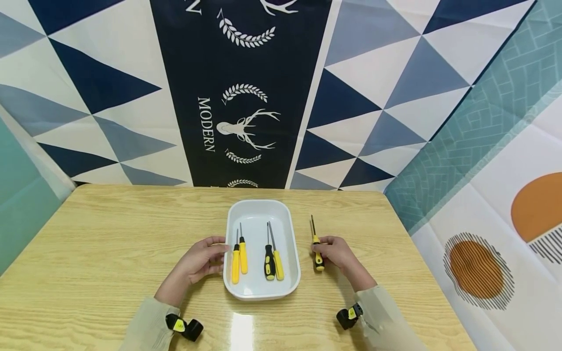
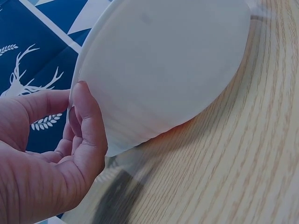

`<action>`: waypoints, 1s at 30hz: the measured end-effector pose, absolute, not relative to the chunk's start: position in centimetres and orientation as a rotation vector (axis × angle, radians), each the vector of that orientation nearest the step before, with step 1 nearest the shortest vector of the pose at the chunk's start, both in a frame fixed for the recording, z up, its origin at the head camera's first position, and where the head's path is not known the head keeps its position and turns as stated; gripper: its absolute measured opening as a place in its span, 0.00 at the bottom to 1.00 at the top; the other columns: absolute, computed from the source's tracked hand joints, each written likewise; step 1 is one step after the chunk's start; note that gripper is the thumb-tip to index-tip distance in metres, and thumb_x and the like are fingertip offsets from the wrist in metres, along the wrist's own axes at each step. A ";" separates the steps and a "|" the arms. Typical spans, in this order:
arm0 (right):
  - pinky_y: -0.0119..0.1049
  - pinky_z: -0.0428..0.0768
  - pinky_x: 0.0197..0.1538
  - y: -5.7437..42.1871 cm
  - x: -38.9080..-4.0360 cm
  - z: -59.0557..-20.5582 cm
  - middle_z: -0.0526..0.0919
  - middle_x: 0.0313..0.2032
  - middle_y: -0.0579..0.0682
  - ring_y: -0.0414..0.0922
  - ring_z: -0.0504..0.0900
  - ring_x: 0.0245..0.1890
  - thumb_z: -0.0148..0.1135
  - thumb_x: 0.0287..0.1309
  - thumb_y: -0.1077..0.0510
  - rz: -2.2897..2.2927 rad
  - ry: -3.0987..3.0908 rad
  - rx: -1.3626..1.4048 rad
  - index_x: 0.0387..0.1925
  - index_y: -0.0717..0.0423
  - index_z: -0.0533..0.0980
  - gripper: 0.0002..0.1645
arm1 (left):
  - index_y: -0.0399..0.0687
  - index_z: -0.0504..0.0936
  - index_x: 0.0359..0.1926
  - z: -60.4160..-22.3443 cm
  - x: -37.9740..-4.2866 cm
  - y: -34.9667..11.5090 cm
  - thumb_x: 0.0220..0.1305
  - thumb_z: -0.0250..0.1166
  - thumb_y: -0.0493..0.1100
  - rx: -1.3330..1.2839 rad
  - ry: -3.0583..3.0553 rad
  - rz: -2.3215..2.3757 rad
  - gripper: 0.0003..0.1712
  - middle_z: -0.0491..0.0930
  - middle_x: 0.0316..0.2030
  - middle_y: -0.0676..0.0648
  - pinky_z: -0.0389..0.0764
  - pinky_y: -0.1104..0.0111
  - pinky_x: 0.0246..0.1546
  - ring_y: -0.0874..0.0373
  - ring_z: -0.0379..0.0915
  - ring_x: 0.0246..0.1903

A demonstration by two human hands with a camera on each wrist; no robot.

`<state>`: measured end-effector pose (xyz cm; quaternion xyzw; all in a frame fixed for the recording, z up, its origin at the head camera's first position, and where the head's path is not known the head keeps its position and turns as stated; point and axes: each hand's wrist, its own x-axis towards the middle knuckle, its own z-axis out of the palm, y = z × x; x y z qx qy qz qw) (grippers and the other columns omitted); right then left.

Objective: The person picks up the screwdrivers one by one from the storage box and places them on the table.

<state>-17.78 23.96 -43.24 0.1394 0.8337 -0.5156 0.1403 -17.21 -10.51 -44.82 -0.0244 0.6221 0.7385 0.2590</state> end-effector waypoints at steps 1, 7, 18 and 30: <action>0.33 0.81 0.31 24.0 -17.8 -43.3 0.78 0.33 0.53 0.39 0.76 0.28 0.60 0.57 0.59 -1.482 2.415 0.408 0.52 0.70 0.70 0.24 | 0.33 0.58 0.63 -44.8 -17.2 -10.5 0.64 0.58 0.41 -0.064 1.686 2.001 0.31 0.77 0.36 0.48 0.81 0.73 0.30 0.61 0.74 0.31; 0.32 0.81 0.32 24.2 -17.8 -43.7 0.78 0.35 0.55 0.40 0.76 0.29 0.61 0.56 0.58 -1.469 2.437 0.409 0.51 0.70 0.71 0.25 | 0.32 0.59 0.62 -44.8 -17.2 -10.5 0.65 0.57 0.40 -0.068 1.697 2.000 0.29 0.78 0.35 0.48 0.81 0.73 0.30 0.61 0.74 0.31; 0.34 0.81 0.34 24.1 -17.6 -43.5 0.78 0.45 0.63 0.43 0.79 0.34 0.62 0.55 0.57 -1.362 2.511 0.408 0.53 0.70 0.72 0.27 | 0.33 0.59 0.62 -44.7 -17.1 -10.4 0.64 0.58 0.41 -0.073 1.697 2.003 0.30 0.78 0.35 0.48 0.81 0.73 0.30 0.61 0.74 0.30; 0.34 0.81 0.30 24.0 -18.0 -43.7 0.79 0.43 0.62 0.42 0.80 0.30 0.61 0.56 0.57 -1.300 2.546 0.427 0.51 0.69 0.73 0.24 | 0.32 0.59 0.62 -44.7 -17.1 -10.3 0.64 0.58 0.41 -0.069 1.708 2.002 0.30 0.78 0.34 0.49 0.81 0.73 0.29 0.62 0.74 0.30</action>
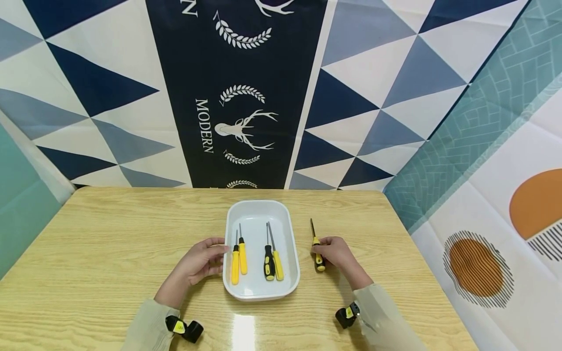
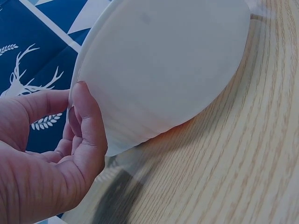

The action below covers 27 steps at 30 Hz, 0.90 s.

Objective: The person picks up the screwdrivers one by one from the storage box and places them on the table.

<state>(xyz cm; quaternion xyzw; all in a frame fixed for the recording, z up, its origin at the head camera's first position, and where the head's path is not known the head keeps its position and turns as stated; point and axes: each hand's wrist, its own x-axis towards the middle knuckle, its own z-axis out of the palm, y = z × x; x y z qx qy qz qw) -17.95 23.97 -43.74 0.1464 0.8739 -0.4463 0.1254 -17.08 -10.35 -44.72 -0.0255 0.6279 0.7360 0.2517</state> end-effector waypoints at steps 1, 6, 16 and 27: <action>0.34 0.82 0.30 23.9 -17.9 -43.7 0.79 0.44 0.63 0.43 0.80 0.31 0.62 0.56 0.57 -1.291 2.553 0.421 0.51 0.70 0.72 0.25 | 0.32 0.60 0.62 -44.7 -17.1 -10.4 0.64 0.58 0.41 -0.071 1.709 2.003 0.30 0.78 0.34 0.49 0.81 0.73 0.29 0.62 0.74 0.30; 0.34 0.81 0.29 23.8 -17.7 -43.6 0.79 0.46 0.64 0.43 0.81 0.31 0.63 0.55 0.57 -1.227 2.599 0.398 0.53 0.70 0.72 0.27 | 0.32 0.60 0.62 -44.8 -17.0 -10.3 0.65 0.57 0.41 -0.074 1.711 2.001 0.29 0.78 0.34 0.49 0.81 0.73 0.30 0.61 0.74 0.31; 0.31 0.78 0.27 23.7 -17.7 -43.3 0.80 0.44 0.60 0.43 0.79 0.31 0.64 0.54 0.56 -1.116 2.673 0.388 0.53 0.67 0.73 0.27 | 0.33 0.59 0.63 -44.6 -17.1 -10.2 0.64 0.57 0.41 -0.085 1.711 1.994 0.30 0.77 0.35 0.48 0.81 0.73 0.31 0.61 0.73 0.30; 0.31 0.76 0.25 23.5 -17.6 -43.5 0.78 0.41 0.59 0.43 0.76 0.29 0.64 0.53 0.56 -1.062 2.712 0.388 0.51 0.67 0.73 0.26 | 0.33 0.59 0.63 -44.7 -17.1 -10.3 0.64 0.58 0.42 -0.096 1.705 1.994 0.31 0.76 0.35 0.48 0.81 0.73 0.31 0.62 0.73 0.30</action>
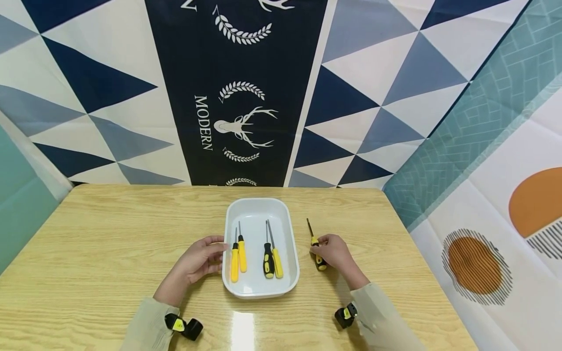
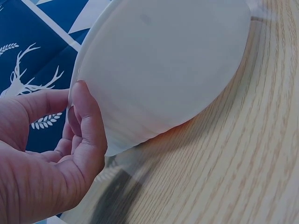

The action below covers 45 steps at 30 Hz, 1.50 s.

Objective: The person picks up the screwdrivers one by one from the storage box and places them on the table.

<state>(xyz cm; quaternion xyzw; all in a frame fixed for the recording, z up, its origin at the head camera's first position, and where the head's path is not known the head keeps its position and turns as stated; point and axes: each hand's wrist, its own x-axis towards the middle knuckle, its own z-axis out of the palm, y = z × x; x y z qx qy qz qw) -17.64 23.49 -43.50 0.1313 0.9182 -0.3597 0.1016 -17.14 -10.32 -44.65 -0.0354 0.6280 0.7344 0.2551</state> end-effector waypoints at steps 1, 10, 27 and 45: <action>0.31 0.76 0.24 23.5 -17.6 -43.5 0.78 0.41 0.59 0.43 0.76 0.29 0.65 0.53 0.56 -1.060 2.714 0.388 0.51 0.67 0.73 0.26 | 0.33 0.59 0.63 -44.6 -17.1 -10.3 0.64 0.58 0.42 -0.093 1.704 1.994 0.31 0.76 0.35 0.49 0.81 0.73 0.31 0.62 0.73 0.30; 0.32 0.78 0.26 23.5 -17.6 -43.4 0.78 0.45 0.61 0.45 0.78 0.32 0.66 0.52 0.56 -1.034 2.734 0.388 0.49 0.66 0.74 0.25 | 0.33 0.59 0.63 -44.6 -17.2 -10.3 0.64 0.57 0.41 -0.086 1.707 1.996 0.30 0.76 0.35 0.48 0.81 0.73 0.31 0.62 0.72 0.30; 0.32 0.78 0.27 23.3 -17.4 -43.4 0.79 0.45 0.63 0.44 0.79 0.31 0.66 0.52 0.54 -0.988 2.777 0.349 0.46 0.64 0.75 0.23 | 0.33 0.59 0.63 -44.7 -17.2 -10.4 0.64 0.57 0.41 -0.085 1.713 1.990 0.31 0.76 0.34 0.49 0.81 0.72 0.32 0.62 0.72 0.30; 0.32 0.76 0.26 23.8 -17.2 -43.0 0.81 0.40 0.59 0.43 0.78 0.28 0.64 0.54 0.52 -1.056 2.750 0.347 0.46 0.63 0.75 0.22 | 0.32 0.58 0.63 -44.5 -17.0 -10.4 0.64 0.58 0.41 -0.079 1.677 2.012 0.32 0.76 0.32 0.51 0.81 0.74 0.31 0.63 0.73 0.29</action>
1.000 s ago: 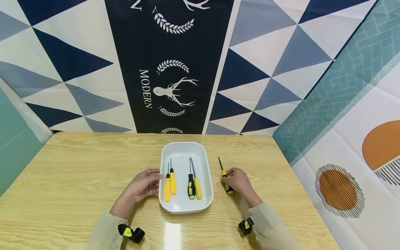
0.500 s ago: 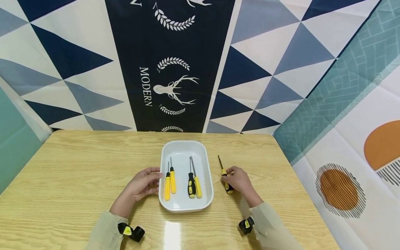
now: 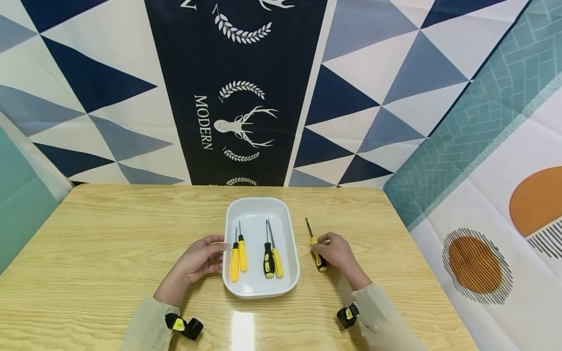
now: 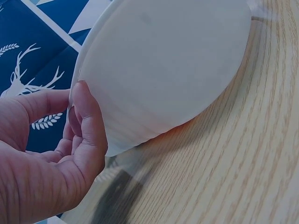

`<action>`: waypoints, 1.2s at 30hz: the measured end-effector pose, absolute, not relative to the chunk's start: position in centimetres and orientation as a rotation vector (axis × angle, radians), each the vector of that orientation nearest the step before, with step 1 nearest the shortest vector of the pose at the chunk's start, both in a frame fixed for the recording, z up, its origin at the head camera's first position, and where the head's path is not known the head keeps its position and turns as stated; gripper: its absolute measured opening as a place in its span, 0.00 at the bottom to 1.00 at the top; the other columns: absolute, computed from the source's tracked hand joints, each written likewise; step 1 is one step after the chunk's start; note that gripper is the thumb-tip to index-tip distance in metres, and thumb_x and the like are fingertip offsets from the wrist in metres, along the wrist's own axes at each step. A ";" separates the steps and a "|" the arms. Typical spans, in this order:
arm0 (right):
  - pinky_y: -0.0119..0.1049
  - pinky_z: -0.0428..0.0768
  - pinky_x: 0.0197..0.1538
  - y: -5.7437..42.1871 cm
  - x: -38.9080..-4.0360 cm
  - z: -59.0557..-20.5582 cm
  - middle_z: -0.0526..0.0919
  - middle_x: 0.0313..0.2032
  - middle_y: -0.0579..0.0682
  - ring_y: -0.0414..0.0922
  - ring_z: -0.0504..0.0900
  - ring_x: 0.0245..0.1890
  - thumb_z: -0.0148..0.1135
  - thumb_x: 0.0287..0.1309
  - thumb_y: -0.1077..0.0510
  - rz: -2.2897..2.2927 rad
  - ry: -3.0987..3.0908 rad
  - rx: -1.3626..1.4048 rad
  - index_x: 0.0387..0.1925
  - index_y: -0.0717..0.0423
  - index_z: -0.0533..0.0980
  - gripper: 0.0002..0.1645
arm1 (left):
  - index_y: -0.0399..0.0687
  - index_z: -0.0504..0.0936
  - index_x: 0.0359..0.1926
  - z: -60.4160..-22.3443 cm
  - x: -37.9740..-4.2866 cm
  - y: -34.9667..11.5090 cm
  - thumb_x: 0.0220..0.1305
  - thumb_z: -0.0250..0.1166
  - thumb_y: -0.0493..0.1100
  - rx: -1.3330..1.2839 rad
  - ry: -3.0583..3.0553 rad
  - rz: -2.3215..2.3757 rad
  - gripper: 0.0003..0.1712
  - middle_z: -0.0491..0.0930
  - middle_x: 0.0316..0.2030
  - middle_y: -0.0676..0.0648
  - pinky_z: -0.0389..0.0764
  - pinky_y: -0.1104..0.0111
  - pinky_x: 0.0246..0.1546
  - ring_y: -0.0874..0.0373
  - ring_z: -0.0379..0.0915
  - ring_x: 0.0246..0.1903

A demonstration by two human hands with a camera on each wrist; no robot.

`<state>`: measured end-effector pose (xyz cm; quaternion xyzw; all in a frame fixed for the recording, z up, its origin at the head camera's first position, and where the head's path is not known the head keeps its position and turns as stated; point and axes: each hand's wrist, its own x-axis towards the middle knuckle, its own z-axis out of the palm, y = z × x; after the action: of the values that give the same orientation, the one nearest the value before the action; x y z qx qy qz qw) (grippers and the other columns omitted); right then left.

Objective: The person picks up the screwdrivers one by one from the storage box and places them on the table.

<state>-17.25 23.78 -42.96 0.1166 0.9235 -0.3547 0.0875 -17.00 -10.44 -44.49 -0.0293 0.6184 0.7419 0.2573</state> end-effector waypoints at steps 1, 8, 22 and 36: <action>0.32 0.76 0.27 23.8 -17.2 -42.9 0.81 0.40 0.60 0.43 0.78 0.28 0.63 0.55 0.52 -1.056 2.756 0.331 0.46 0.64 0.75 0.22 | 0.31 0.58 0.63 -44.4 -17.0 -10.4 0.64 0.58 0.41 -0.079 1.677 2.014 0.32 0.76 0.32 0.51 0.81 0.74 0.31 0.64 0.73 0.29; 0.36 0.77 0.30 24.0 -17.1 -42.0 0.80 0.43 0.61 0.46 0.79 0.31 0.57 0.60 0.50 -1.052 2.792 0.307 0.47 0.63 0.75 0.21 | 0.31 0.57 0.64 -44.3 -17.0 -10.5 0.64 0.58 0.42 -0.076 1.687 2.005 0.33 0.76 0.32 0.52 0.81 0.74 0.31 0.64 0.72 0.30; 0.40 0.79 0.29 23.4 -17.1 -40.4 0.79 0.36 0.58 0.48 0.76 0.24 0.56 0.62 0.50 -1.183 2.717 0.309 0.50 0.62 0.73 0.22 | 0.32 0.59 0.62 -44.5 -17.1 -10.3 0.63 0.59 0.42 -0.091 1.719 1.983 0.32 0.77 0.35 0.49 0.82 0.72 0.33 0.62 0.73 0.31; 0.39 0.79 0.28 21.5 -17.1 -38.9 0.78 0.39 0.60 0.49 0.78 0.25 0.58 0.61 0.49 -1.276 2.653 0.297 0.49 0.58 0.74 0.21 | 0.33 0.61 0.62 -44.5 -17.2 -10.3 0.63 0.59 0.43 -0.107 1.727 1.976 0.31 0.76 0.35 0.49 0.82 0.72 0.32 0.62 0.73 0.31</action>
<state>-17.13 21.47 -38.86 0.0998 0.8929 -0.4294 0.0914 -17.15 -10.32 -44.52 -0.0393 0.6359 0.7274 0.2548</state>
